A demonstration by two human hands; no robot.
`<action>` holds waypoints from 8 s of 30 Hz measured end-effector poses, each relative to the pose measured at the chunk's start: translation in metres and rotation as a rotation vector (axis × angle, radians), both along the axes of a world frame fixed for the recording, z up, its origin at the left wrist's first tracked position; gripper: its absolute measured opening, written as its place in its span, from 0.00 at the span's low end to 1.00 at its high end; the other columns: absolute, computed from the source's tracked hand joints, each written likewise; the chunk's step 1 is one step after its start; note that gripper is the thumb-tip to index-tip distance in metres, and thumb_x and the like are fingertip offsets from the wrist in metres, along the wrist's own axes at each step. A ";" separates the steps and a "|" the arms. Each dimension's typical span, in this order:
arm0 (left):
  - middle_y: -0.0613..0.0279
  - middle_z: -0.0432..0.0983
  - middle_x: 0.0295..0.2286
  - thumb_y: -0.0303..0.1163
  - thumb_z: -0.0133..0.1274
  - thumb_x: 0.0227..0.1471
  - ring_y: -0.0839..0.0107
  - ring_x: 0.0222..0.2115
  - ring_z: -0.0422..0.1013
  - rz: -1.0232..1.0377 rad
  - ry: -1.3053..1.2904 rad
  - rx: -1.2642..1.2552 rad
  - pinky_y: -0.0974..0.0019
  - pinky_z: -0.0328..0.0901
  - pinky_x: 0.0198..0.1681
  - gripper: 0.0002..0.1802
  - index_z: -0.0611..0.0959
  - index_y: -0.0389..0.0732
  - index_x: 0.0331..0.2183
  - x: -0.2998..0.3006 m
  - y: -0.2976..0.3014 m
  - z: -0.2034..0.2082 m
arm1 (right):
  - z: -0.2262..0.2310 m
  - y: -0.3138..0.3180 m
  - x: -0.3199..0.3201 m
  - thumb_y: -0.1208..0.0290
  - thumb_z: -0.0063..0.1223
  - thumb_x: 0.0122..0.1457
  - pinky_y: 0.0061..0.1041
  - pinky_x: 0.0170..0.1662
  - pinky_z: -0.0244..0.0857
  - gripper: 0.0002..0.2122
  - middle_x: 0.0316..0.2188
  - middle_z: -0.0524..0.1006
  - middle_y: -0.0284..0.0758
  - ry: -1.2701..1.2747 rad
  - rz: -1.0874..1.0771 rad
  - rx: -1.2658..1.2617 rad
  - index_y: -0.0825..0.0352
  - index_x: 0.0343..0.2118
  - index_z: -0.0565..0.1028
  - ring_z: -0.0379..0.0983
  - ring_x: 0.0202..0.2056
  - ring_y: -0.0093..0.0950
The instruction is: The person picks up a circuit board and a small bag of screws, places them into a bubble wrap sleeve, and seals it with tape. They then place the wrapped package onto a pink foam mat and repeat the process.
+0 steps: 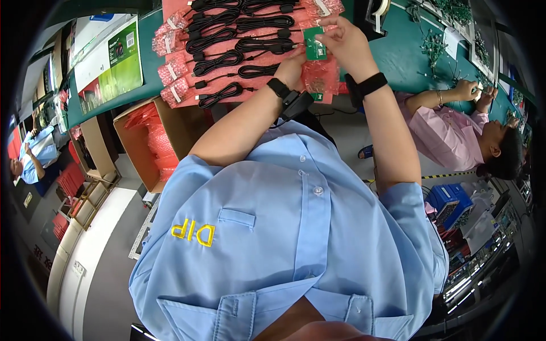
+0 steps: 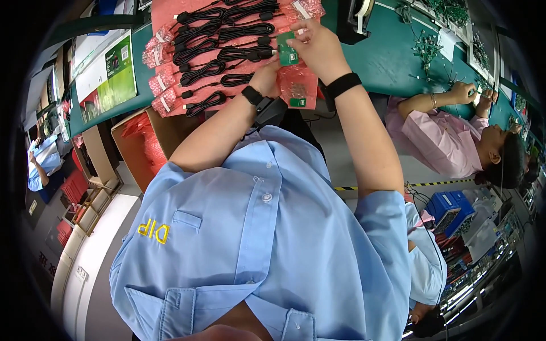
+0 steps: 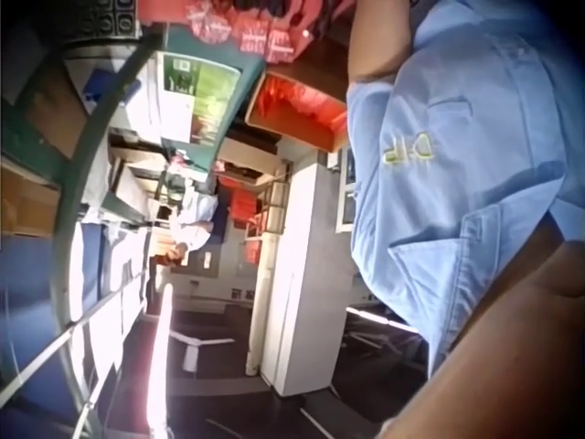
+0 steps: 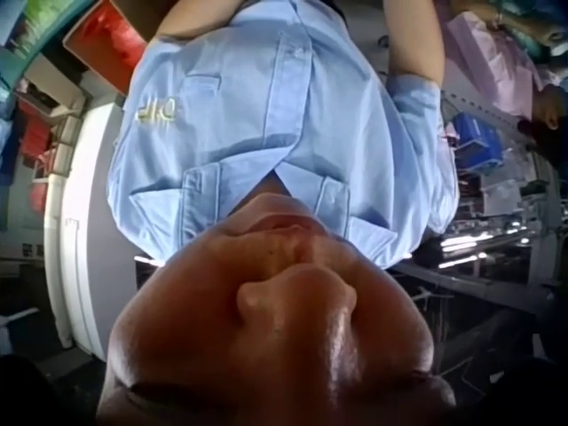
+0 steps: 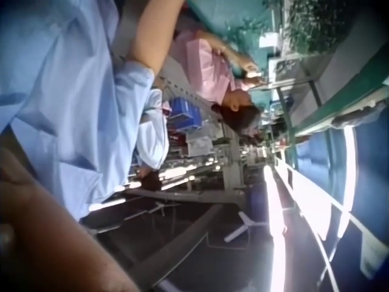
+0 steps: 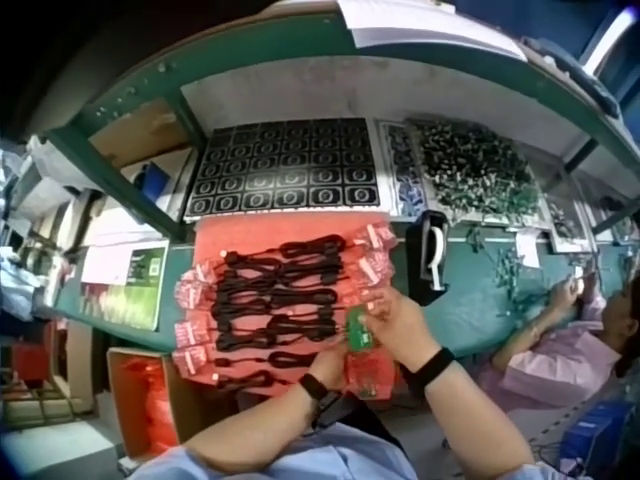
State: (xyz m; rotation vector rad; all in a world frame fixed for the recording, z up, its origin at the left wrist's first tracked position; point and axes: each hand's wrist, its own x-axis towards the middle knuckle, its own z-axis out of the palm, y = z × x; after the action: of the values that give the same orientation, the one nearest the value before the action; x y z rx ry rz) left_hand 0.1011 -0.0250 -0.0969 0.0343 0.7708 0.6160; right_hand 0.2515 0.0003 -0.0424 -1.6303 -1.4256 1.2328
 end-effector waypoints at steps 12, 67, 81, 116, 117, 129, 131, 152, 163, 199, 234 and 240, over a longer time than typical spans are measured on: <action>0.54 0.73 0.39 0.31 0.42 0.54 0.61 0.40 0.70 -0.178 -0.138 -0.047 0.56 0.66 0.46 0.13 0.73 0.37 0.41 0.001 -0.005 -0.038 | -0.012 -0.026 -0.001 0.72 0.56 0.50 0.27 0.28 0.68 0.11 0.24 0.78 0.39 -0.227 -0.091 0.111 0.65 0.38 0.72 0.76 0.25 0.32; 0.54 0.73 0.40 0.39 0.44 0.57 0.61 0.43 0.71 -0.266 -0.121 -0.094 0.54 0.66 0.50 0.18 0.71 0.37 0.45 -0.007 0.003 -0.027 | -0.067 -0.020 0.028 0.70 0.63 0.45 0.22 0.36 0.67 0.15 0.32 0.76 0.36 0.484 -0.155 -0.566 0.65 0.38 0.76 0.72 0.33 0.23; 0.50 0.73 0.38 0.43 0.34 0.60 0.57 0.41 0.71 -0.344 -0.106 -0.148 0.54 0.69 0.45 0.23 0.71 0.33 0.43 -0.003 0.014 -0.045 | -0.036 -0.050 0.031 0.75 0.48 0.45 0.26 0.42 0.68 0.16 0.38 0.76 0.31 -0.723 0.532 0.576 0.62 0.40 0.75 0.72 0.40 0.27; 0.63 0.73 0.38 0.39 0.47 0.56 0.71 0.38 0.72 -0.229 0.162 -0.026 0.69 0.69 0.42 0.15 0.75 0.41 0.42 0.015 0.012 -0.034 | -0.113 -0.062 0.139 0.71 0.57 0.52 0.23 0.36 0.67 0.07 0.26 0.76 0.37 -0.410 -0.252 0.114 0.69 0.30 0.79 0.72 0.32 0.26; 0.63 0.73 0.38 0.39 0.47 0.56 0.71 0.38 0.72 -0.219 0.166 -0.027 0.69 0.69 0.42 0.15 0.75 0.41 0.42 0.015 0.012 -0.033 | -0.112 -0.072 0.124 0.73 0.56 0.52 0.22 0.35 0.67 0.06 0.25 0.76 0.37 -0.283 -0.353 0.173 0.69 0.30 0.79 0.73 0.31 0.26; 0.60 0.75 0.35 0.33 0.50 0.54 0.69 0.36 0.72 -0.152 0.081 0.019 0.66 0.69 0.42 0.12 0.76 0.37 0.39 0.016 -0.006 -0.050 | -0.059 -0.058 -0.005 0.74 0.56 0.51 0.19 0.29 0.67 0.29 0.23 0.77 0.40 0.107 -0.484 -0.233 0.74 0.55 0.58 0.74 0.23 0.21; 0.62 0.75 0.34 0.38 0.51 0.53 0.69 0.34 0.72 -0.115 0.087 0.015 0.66 0.69 0.40 0.14 0.77 0.39 0.38 0.016 -0.010 -0.040 | -0.053 -0.057 -0.001 0.71 0.58 0.49 0.21 0.30 0.67 0.26 0.23 0.77 0.41 -0.004 -0.411 -0.298 0.75 0.50 0.63 0.74 0.24 0.25; 0.60 0.77 0.23 0.43 0.45 0.43 0.68 0.22 0.73 -0.346 0.087 0.114 0.68 0.67 0.26 0.17 0.80 0.39 0.26 0.023 0.005 -0.051 | -0.044 -0.096 -0.008 0.72 0.63 0.44 0.28 0.35 0.67 0.15 0.31 0.77 0.42 -0.319 -0.084 0.140 0.68 0.36 0.75 0.75 0.32 0.34; 0.61 0.76 0.34 0.40 0.50 0.53 0.75 0.34 0.73 -0.130 0.335 0.457 0.72 0.67 0.36 0.19 0.75 0.36 0.41 -0.135 -0.047 0.098 | -0.057 -0.098 0.019 0.72 0.63 0.47 0.22 0.38 0.66 0.19 0.33 0.77 0.37 -0.265 -0.025 -0.048 0.74 0.41 0.72 0.72 0.32 0.24; 0.59 0.72 0.29 0.26 0.50 0.47 0.74 0.28 0.67 0.980 1.518 0.558 0.71 0.65 0.34 0.08 0.72 0.32 0.30 -0.482 -0.060 0.049 | -0.053 -0.103 -0.055 0.75 0.61 0.45 0.27 0.37 0.67 0.14 0.33 0.74 0.40 -0.427 0.129 0.001 0.67 0.36 0.73 0.73 0.34 0.31; 0.54 0.74 0.37 0.34 0.42 0.52 0.60 0.39 0.71 -0.136 -0.294 -0.303 0.54 0.64 0.46 0.17 0.75 0.37 0.41 -0.029 -0.025 -0.040 | -0.047 -0.056 -0.005 0.74 0.60 0.48 0.20 0.29 0.65 0.15 0.24 0.77 0.37 0.161 -0.240 -0.212 0.72 0.39 0.72 0.73 0.24 0.22; 0.49 0.70 0.44 0.36 0.42 0.54 0.56 0.45 0.68 -0.051 -0.389 -0.253 0.51 0.63 0.50 0.22 0.69 0.34 0.48 -0.028 -0.028 -0.043 | -0.037 -0.063 -0.005 0.76 0.57 0.51 0.16 0.29 0.64 0.14 0.24 0.76 0.34 -0.154 -0.128 -0.230 0.74 0.40 0.71 0.72 0.26 0.18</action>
State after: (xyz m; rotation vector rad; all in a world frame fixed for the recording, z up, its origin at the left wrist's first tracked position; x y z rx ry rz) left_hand 0.0733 -0.0526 -0.1403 -0.2903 0.4638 0.4533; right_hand 0.2460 -0.0630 -0.0793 -1.9775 -1.2833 1.2571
